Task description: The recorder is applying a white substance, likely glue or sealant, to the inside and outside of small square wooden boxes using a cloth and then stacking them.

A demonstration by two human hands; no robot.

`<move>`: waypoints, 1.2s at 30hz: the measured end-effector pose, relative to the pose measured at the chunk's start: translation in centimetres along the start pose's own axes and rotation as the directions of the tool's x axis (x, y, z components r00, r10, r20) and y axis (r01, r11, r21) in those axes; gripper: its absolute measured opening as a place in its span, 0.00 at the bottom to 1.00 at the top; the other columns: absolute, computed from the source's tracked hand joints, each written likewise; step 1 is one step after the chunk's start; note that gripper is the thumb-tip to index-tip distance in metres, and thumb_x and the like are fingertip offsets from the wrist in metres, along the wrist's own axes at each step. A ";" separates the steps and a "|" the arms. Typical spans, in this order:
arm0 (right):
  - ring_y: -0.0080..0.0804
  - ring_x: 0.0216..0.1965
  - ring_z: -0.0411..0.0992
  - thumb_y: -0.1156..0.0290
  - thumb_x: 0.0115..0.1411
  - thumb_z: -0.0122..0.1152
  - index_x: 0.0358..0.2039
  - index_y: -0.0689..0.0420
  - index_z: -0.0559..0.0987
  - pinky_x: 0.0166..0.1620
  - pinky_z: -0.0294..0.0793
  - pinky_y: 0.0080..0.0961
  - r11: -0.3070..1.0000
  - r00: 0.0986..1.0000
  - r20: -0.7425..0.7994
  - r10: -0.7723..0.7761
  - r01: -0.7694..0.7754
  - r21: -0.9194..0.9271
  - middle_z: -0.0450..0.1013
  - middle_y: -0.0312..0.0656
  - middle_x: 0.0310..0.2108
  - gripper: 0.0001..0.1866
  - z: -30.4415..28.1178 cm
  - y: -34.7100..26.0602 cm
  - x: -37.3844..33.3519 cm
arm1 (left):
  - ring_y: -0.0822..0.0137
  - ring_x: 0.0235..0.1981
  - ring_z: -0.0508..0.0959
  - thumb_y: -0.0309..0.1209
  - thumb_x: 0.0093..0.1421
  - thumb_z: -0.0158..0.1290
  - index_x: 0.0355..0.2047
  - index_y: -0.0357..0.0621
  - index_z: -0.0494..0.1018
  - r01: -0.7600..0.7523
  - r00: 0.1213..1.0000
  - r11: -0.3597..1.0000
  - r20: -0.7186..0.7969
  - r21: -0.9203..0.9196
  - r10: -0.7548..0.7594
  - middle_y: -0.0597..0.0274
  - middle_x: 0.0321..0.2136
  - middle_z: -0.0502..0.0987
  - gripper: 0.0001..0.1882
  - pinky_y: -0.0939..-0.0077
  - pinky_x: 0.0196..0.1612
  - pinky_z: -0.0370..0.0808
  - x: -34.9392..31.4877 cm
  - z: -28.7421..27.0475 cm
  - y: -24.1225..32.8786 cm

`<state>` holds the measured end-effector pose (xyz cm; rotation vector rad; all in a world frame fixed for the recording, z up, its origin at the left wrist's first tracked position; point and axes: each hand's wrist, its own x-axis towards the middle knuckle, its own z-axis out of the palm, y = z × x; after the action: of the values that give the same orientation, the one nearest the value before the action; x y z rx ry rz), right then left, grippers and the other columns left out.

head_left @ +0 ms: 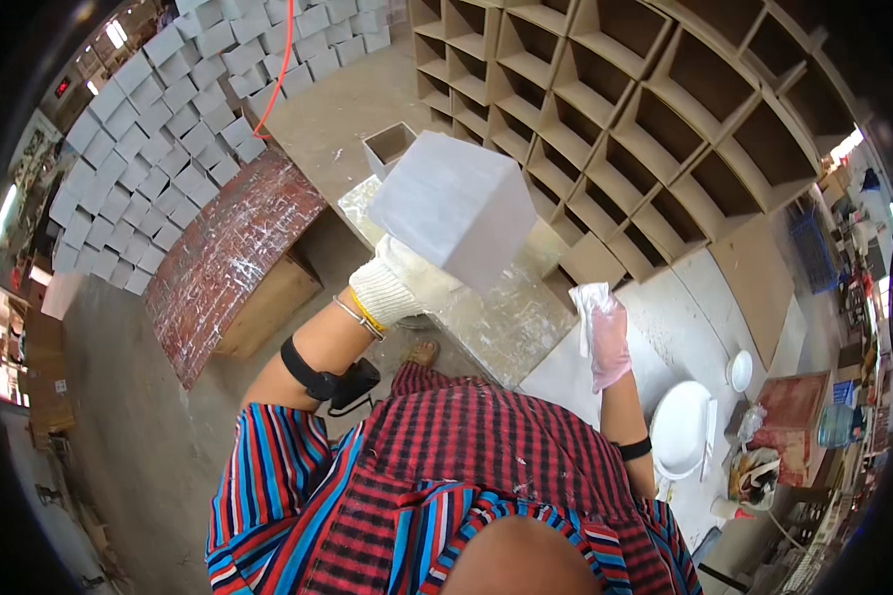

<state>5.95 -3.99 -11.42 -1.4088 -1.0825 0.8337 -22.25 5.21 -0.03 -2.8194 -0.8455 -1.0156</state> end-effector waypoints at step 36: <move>0.33 0.38 0.68 0.75 0.54 0.48 0.41 0.66 0.69 0.43 0.66 0.27 0.887 0.939 -0.237 0.250 -0.320 -0.332 0.70 0.43 0.36 0.14 13.8 3.8 4.3 | 0.52 0.41 0.71 0.57 0.47 0.41 0.35 0.43 0.73 0.593 0.398 0.786 0.786 0.172 -0.473 0.48 0.38 0.72 0.31 0.67 0.44 0.66 -0.1 12.5 -35.3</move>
<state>-4.86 4.91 -16.62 -1.9600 -0.9249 0.7068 -32.74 37.81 -15.30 -3.1315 -1.9230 0.4184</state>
